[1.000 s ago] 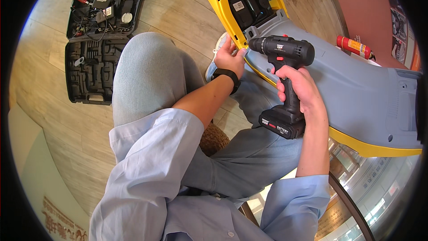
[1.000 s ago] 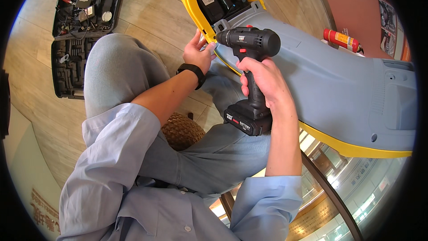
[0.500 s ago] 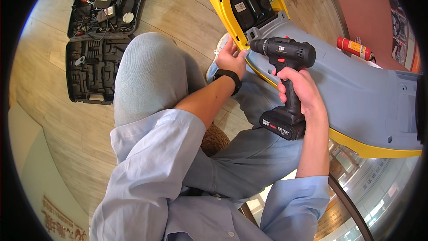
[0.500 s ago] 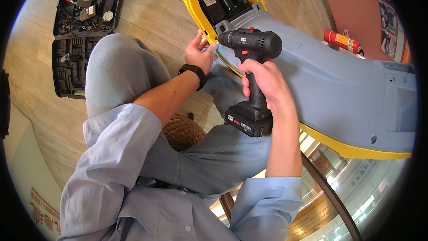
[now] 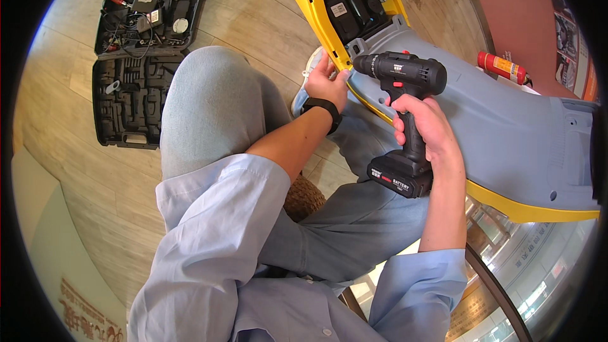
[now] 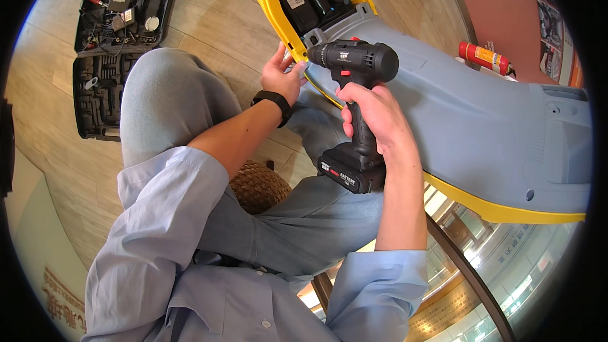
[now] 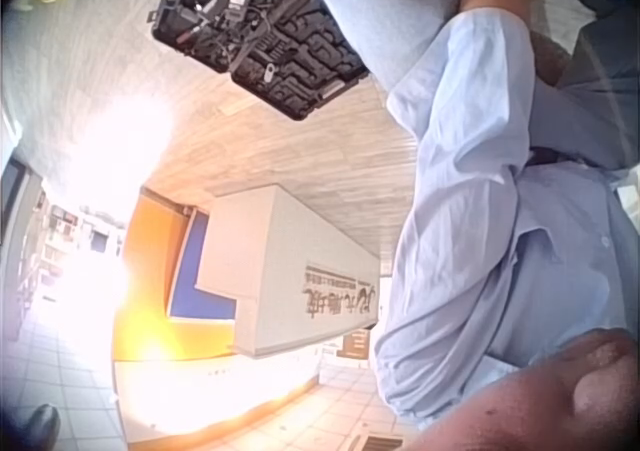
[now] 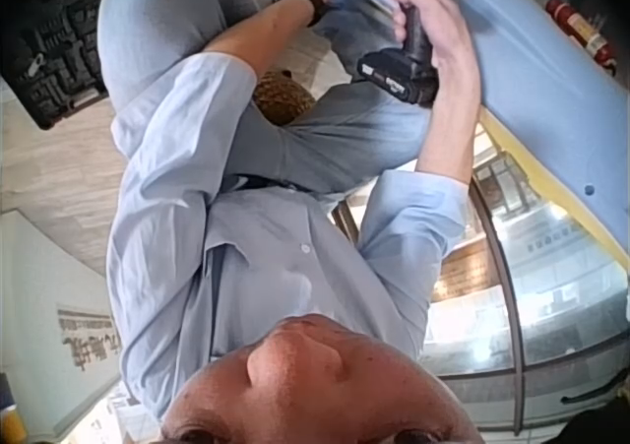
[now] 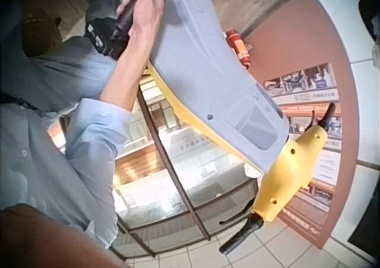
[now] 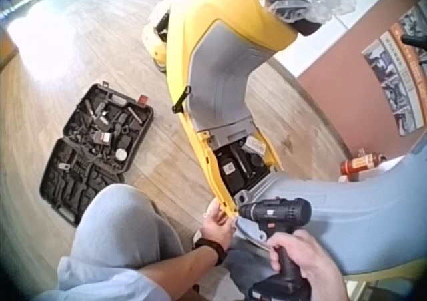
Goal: Using an electric drill and hands to repair or assemble a yellow electric scooter.
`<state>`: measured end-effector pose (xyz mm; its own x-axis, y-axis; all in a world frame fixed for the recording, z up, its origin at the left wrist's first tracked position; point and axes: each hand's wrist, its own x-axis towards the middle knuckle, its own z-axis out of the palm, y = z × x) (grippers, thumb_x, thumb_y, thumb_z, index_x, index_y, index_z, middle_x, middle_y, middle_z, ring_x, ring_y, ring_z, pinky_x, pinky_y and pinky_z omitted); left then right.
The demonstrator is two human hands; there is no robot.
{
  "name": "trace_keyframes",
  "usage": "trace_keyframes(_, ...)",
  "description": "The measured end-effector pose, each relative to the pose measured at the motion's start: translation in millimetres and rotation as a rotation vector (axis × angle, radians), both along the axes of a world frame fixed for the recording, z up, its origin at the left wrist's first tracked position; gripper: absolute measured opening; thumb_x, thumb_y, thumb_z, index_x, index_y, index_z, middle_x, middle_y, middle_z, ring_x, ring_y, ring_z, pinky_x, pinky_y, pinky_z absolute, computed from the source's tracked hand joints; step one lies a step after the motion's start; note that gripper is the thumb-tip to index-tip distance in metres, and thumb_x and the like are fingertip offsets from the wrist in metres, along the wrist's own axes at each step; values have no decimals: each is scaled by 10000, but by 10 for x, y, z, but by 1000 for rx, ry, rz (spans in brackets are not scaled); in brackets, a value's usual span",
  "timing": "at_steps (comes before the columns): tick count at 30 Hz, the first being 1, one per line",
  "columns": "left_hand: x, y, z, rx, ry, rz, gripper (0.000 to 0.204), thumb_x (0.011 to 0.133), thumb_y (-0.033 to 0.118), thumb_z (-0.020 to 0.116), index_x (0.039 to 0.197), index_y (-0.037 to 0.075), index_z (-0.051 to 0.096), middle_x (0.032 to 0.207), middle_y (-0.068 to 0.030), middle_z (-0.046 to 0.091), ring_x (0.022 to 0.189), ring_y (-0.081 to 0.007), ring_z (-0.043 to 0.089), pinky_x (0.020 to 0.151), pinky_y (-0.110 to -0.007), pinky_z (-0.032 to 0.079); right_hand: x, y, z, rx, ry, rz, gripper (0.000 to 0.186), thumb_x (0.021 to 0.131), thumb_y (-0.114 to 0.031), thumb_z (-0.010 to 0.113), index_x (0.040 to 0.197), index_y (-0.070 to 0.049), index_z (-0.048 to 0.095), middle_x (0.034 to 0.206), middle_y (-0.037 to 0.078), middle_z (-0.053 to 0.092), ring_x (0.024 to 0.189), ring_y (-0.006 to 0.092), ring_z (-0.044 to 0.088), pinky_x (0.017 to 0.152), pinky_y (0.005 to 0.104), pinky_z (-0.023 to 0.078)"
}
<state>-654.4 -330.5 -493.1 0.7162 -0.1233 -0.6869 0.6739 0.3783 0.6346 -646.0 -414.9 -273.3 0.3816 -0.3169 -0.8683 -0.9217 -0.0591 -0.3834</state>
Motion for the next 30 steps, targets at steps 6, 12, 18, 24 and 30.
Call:
trace_keyframes(6,-11,-3,-57,0,-18,10,743,855,-58,651,1506,110,335,1287,-126,592,1020,-206,654,806,-359,603,4,9,3,9,-10,-4,247,782,-196,624,928,-1,581,636,45,540,473,114,507,454,260,427)
trace_keyframes(12,-7,-5,-47,2,-13,1,745,855,-55,650,1507,110,331,1294,-135,585,1035,-215,652,819,-364,602,1,-4,0,8,-15,3,249,779,-194,621,932,-1,584,626,43,541,461,114,504,452,260,428)
trace_keyframes(18,16,15,12,-23,-18,-11,753,853,-49,652,1511,108,320,1285,-151,578,1039,-227,650,826,-370,600,-24,-23,67,-6,-70,-22,275,788,-190,612,983,3,599,609,35,539,452,115,504,447,256,426)
trace_keyframes(24,199,92,74,-10,10,-54,678,826,36,693,1444,74,419,1199,-148,607,998,-247,652,781,-397,594,-105,-9,362,75,-270,-197,309,817,-179,613,1056,17,610,589,46,538,443,127,504,435,253,418)
trace_keyframes(30,836,167,101,253,202,-311,553,768,432,768,1036,-30,623,955,-135,648,864,-283,684,747,-452,588,-175,147,574,112,-474,-354,355,841,-164,585,1126,46,602,586,55,512,421,125,466,417,244,402)
